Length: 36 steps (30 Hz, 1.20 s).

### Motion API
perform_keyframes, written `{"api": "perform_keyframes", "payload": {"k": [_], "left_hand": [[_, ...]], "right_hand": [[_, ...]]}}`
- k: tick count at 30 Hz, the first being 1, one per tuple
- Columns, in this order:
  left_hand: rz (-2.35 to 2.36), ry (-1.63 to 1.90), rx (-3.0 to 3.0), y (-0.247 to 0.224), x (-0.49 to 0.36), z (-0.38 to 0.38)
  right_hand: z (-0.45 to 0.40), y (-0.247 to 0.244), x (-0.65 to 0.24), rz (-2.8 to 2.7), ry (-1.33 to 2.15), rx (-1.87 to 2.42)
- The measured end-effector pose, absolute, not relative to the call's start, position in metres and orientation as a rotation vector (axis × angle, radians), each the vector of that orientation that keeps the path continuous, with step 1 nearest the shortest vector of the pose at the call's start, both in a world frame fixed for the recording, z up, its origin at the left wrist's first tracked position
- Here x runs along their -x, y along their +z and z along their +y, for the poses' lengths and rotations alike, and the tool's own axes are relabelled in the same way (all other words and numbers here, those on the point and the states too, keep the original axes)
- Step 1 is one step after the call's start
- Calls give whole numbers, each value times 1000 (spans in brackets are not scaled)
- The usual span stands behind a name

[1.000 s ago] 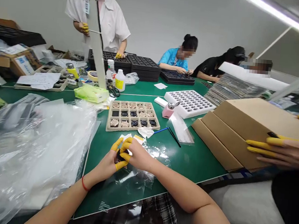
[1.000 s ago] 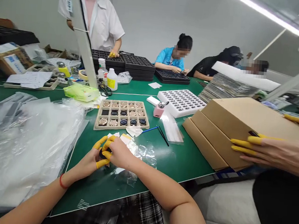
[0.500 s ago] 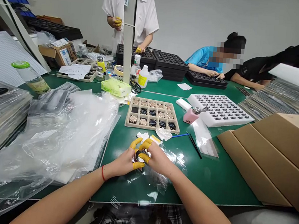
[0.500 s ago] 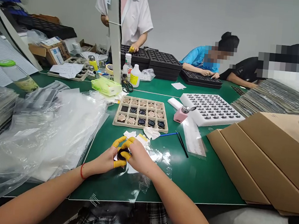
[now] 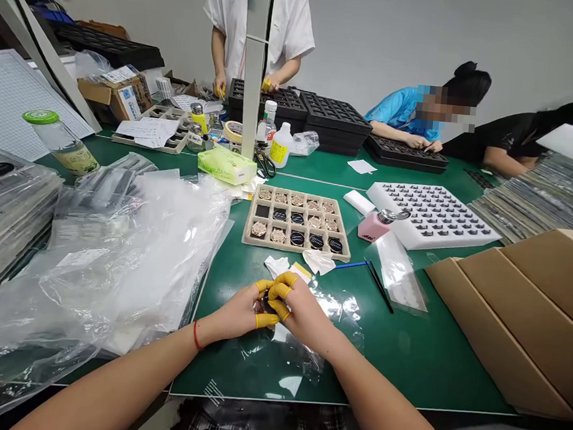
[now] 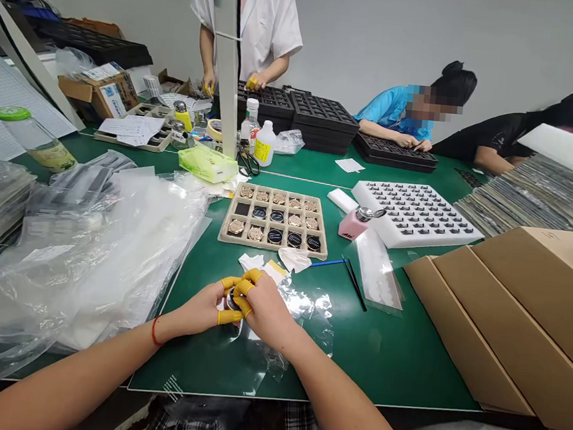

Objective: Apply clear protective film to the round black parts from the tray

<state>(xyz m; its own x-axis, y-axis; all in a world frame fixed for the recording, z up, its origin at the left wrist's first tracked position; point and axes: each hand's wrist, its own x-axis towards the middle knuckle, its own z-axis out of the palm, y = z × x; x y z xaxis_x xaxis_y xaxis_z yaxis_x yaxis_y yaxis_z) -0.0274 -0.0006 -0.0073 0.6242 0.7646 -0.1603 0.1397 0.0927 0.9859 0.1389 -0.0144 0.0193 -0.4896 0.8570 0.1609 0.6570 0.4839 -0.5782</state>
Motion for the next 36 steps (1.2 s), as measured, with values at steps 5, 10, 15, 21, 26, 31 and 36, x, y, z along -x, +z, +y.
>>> {"api": "perform_keyframes", "payload": {"k": [5,10,15,21,26,31,36], "left_hand": [[810,573,-1422,-5,26,-2],[787,568,-1301,0,31,-1],[781,520,-1380,10,41,4],[841,615,-1484,6,41,7],[938,686,-1417,-1,41,12],[931,715,-1534,0,40,11],[931,675,-1508,-3,35,7]], "right_hand": [[-16,24,-137,-2308,591,1278],[-17,20,-163,-2096,617,1492],[-10,2,-183,-2207,218,1820],[33,-9,-156,-2289,250,1583],[28,0,-147,-2126,358,1463],[-11,8,-129,-2198,246,1127],[0,-3,-128,-2174,123,1177]]}}
